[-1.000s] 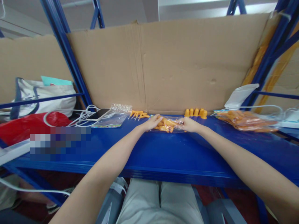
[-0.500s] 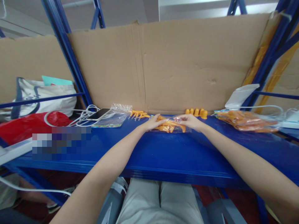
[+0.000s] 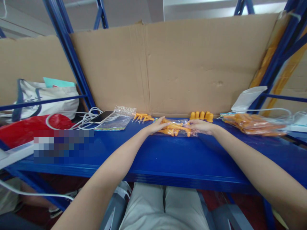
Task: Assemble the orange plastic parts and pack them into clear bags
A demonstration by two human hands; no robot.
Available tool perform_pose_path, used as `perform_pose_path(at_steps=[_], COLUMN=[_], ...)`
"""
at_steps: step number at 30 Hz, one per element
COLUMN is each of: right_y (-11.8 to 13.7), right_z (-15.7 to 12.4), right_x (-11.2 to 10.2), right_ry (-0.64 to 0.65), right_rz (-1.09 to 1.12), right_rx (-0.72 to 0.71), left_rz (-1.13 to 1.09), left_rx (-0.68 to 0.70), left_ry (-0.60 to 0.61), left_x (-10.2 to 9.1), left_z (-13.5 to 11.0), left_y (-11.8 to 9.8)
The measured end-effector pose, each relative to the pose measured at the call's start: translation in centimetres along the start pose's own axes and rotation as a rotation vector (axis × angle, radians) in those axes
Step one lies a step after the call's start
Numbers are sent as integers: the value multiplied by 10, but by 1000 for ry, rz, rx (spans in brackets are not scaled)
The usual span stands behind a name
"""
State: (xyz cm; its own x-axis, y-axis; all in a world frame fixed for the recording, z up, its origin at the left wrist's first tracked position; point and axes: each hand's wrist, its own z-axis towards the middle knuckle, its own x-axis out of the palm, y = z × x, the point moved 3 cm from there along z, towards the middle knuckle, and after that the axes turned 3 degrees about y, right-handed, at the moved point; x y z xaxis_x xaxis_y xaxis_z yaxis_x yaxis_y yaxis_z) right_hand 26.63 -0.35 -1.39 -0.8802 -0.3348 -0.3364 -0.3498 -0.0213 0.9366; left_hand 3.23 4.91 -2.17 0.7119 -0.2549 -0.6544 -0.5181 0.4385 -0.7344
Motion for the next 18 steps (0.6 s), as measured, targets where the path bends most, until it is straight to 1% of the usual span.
perform_pose_path(at_steps=[4,7,10,12,15,18], right_y=[-1,-2,-2,-2,-1,-2], right_z=[2,4,5,5,5,6], right_x=[3,4,8,10,12,13], right_ry=[13,30,44,42,19,-11], right_rz=[138,218,247,246,265,291], right_rx=[-39,-51,-50,-48,-38,-37], left_rz=[-244,-328,-285,-213,-39,76], left_rx=[-13,-24,13,84,223,286], left_ry=[-7,-35,-79,-95,-83,-112], left_x=[-9,-13,-14,-13,-11,-10], left_z=[1,2,0,-4,-10,-12], left_y=[4,5,1,-5,-20,-31])
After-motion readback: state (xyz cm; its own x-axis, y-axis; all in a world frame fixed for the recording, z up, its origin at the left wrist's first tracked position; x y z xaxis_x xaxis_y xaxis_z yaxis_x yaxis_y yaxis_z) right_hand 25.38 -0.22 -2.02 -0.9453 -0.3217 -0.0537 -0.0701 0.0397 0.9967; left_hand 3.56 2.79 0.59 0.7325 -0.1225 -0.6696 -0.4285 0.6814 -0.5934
